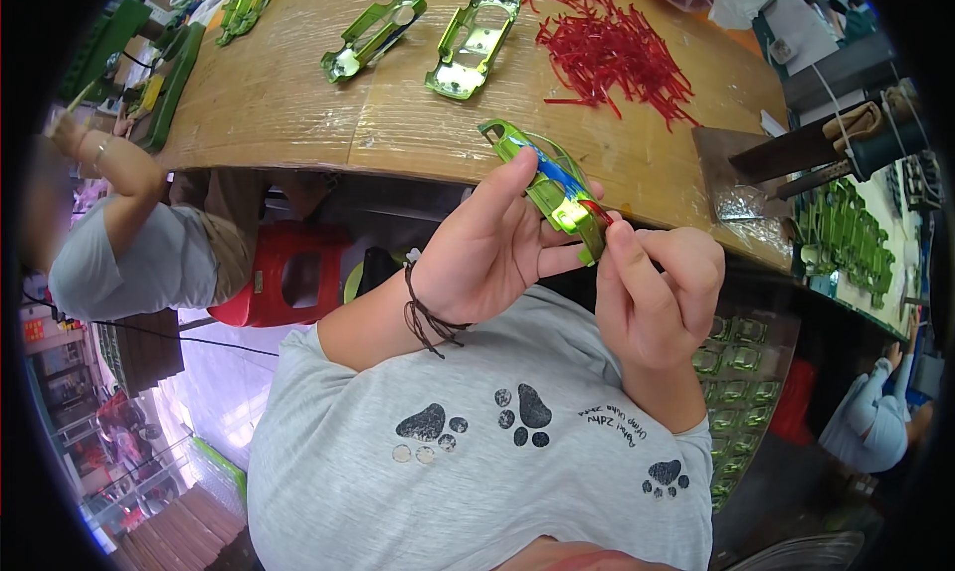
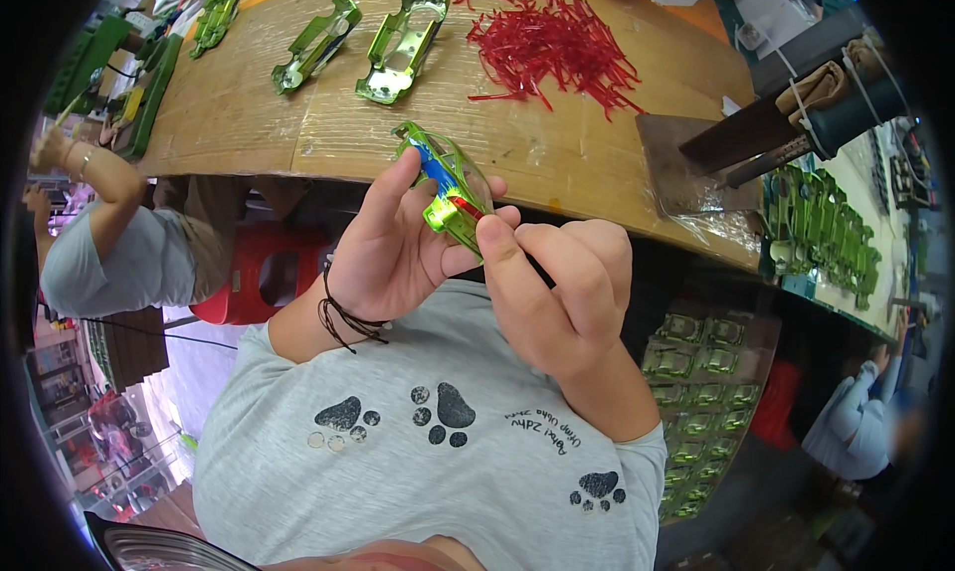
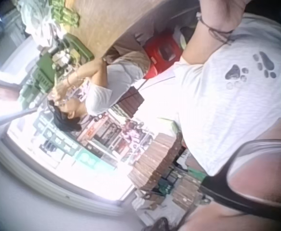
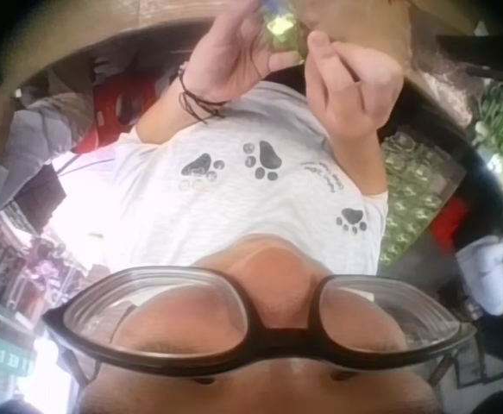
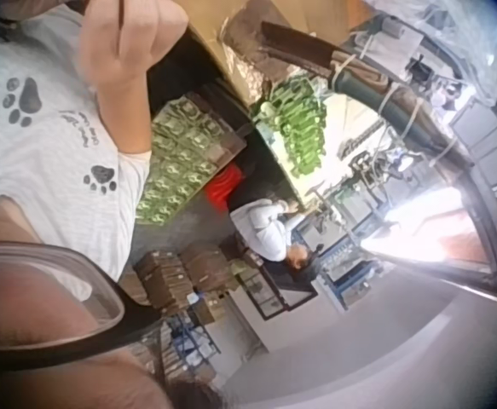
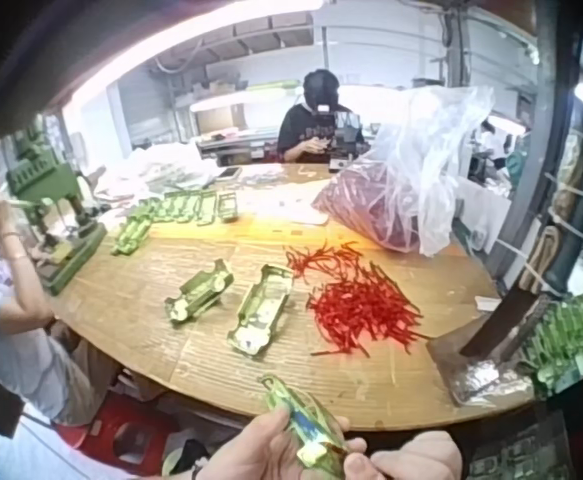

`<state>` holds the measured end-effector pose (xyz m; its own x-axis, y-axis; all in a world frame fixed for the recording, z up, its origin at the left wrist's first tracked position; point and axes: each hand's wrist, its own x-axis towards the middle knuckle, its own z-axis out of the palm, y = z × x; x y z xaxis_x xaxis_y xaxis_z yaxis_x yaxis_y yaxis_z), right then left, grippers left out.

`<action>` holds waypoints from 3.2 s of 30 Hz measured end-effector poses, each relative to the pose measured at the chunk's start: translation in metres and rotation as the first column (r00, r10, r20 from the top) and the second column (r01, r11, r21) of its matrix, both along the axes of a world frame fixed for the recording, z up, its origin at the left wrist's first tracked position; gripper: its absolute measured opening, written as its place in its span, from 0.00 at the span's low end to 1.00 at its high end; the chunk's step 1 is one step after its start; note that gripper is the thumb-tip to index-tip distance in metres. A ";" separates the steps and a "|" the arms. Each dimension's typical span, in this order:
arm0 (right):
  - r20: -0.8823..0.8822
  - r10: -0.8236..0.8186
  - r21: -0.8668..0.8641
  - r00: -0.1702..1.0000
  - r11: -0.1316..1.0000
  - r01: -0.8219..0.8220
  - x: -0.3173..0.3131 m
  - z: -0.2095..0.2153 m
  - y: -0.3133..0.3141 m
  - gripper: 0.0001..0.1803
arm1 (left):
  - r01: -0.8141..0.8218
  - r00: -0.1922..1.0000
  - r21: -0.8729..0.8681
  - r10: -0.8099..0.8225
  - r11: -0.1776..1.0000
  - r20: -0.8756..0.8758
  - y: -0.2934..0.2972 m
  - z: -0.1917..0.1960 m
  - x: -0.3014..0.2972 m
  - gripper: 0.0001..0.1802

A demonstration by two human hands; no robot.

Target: Assembling green plastic toy car shells by inserting red wires.

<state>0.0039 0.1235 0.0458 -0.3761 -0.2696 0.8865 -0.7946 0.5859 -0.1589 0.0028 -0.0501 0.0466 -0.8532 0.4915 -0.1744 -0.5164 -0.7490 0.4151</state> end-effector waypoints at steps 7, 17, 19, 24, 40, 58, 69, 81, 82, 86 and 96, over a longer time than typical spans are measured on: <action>-0.002 -0.013 0.015 1.000 1.000 0.013 0.000 -0.003 0.003 0.19 | -0.009 0.999 -0.024 0.010 1.000 0.035 0.002 0.002 -0.003 0.36; 0.041 0.048 0.005 0.998 0.999 -0.048 -0.009 0.002 0.003 0.19 | -0.038 0.998 -0.048 0.041 0.998 0.049 0.001 0.002 -0.006 0.37; 0.039 0.051 0.014 0.998 0.999 -0.051 -0.010 0.004 0.004 0.19 | -0.038 0.998 -0.053 0.040 0.998 0.039 0.000 0.001 -0.006 0.37; 0.113 0.097 0.020 0.989 0.995 -0.100 -0.010 0.009 0.007 0.19 | -0.043 0.998 -0.091 0.046 0.995 0.030 0.003 0.005 -0.006 0.36; 0.412 0.471 -0.368 0.780 0.869 -0.330 -0.007 -0.009 0.011 0.19 | 0.046 0.998 0.062 -0.049 0.997 0.045 -0.002 -0.003 -0.003 0.36; 0.009 0.372 0.115 0.928 0.922 -0.370 0.015 -0.006 0.008 0.18 | 0.483 0.864 -0.277 -0.503 0.831 -0.004 0.007 -0.008 0.004 0.21; -0.032 0.412 0.043 0.910 0.911 -0.411 0.015 -0.001 0.035 0.20 | 0.596 0.796 -0.161 -0.605 0.786 -0.007 0.025 -0.015 0.000 0.23; 0.185 0.408 -0.210 0.894 0.905 -0.370 0.023 -0.016 0.059 0.35 | 0.770 0.560 -0.408 -0.826 0.491 0.063 0.032 -0.033 0.002 0.47; 0.292 0.297 -0.223 0.909 0.945 -0.238 0.029 -0.016 0.069 0.40 | 0.844 0.445 -0.353 -0.894 0.403 0.043 0.032 -0.012 -0.008 0.52; 0.305 0.545 -0.924 0.781 0.367 0.105 0.043 -0.044 0.066 0.48 | 0.433 0.759 -0.590 -0.628 0.682 -0.169 0.034 -0.008 -0.015 0.21; 0.155 0.773 -0.960 0.616 -0.029 0.278 0.014 -0.039 0.082 0.29 | -0.057 0.770 -0.656 -0.385 0.753 -0.509 0.082 -0.012 -0.012 0.37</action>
<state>0.0177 0.2056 0.0069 -0.9601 0.2795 -0.0058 -0.2090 -0.7315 -0.6490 -0.0091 0.0317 0.0346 -0.7957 0.6054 0.0149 -0.0904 -0.1431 0.9856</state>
